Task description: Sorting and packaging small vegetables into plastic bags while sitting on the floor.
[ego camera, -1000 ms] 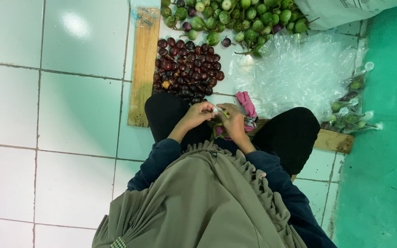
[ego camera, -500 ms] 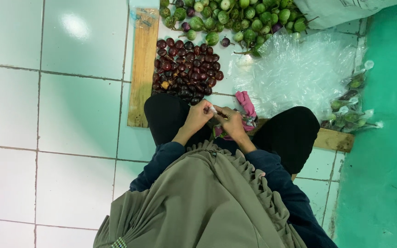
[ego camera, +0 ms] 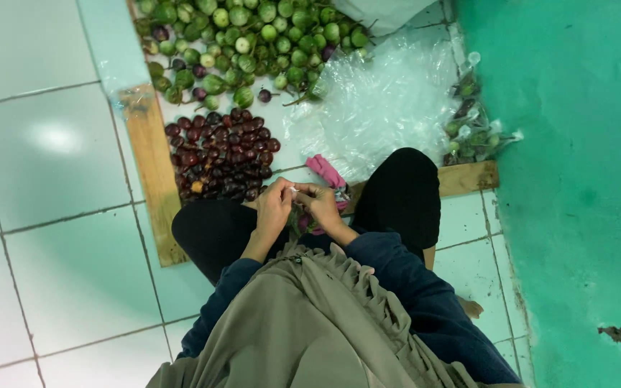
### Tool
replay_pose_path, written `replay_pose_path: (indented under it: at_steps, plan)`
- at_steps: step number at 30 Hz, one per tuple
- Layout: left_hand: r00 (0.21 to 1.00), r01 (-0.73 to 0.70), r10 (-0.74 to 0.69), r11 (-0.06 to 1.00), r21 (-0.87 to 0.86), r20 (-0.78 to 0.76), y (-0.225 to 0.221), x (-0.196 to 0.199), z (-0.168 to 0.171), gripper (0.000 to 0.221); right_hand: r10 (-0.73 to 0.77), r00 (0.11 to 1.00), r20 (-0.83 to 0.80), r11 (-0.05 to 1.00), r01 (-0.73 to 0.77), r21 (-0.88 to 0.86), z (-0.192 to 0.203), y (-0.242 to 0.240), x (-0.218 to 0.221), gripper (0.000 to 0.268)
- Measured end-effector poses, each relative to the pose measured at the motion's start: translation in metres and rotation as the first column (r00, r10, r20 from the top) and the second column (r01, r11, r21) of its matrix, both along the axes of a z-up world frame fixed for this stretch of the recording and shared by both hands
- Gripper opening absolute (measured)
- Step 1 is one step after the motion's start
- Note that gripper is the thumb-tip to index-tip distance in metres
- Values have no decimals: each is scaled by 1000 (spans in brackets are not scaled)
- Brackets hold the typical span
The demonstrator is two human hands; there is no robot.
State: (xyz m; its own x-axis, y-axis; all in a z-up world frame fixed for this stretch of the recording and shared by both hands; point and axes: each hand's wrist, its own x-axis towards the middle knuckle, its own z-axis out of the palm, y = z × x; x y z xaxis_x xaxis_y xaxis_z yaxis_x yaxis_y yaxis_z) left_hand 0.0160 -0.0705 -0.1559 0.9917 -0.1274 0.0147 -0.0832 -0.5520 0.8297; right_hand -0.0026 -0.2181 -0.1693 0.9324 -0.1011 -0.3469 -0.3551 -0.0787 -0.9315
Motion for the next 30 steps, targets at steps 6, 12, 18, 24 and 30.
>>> replay_pose_path:
  at_steps: [6, 12, 18, 24, 30]
  plan:
    - [976, 211, -215, 975, -75, -46, -55, 20, 63, 15, -250, 965, 75, 964, 256, -78, 38, -47, 20, 19]
    - [843, 537, -533, 828, -161, 71, -141, 43, 73, 57, -462, 836, 296, 846, 516, -138, 46, -128, 33, 10]
    - [672, 725, -740, 659, -199, -5, -254, 92, 107, 74, -579, 702, 414, 725, 676, -133, 47, -232, 51, 13]
    - [649, 753, -758, 652, -94, -63, -344, 116, 64, 77, -743, 426, 516, 571, 806, 157, 41, -343, 91, 12]
    - [662, 743, -741, 669, -32, -111, -329, 118, -3, 62, -791, 441, 424, 531, 839, 118, 18, -412, 80, 28]
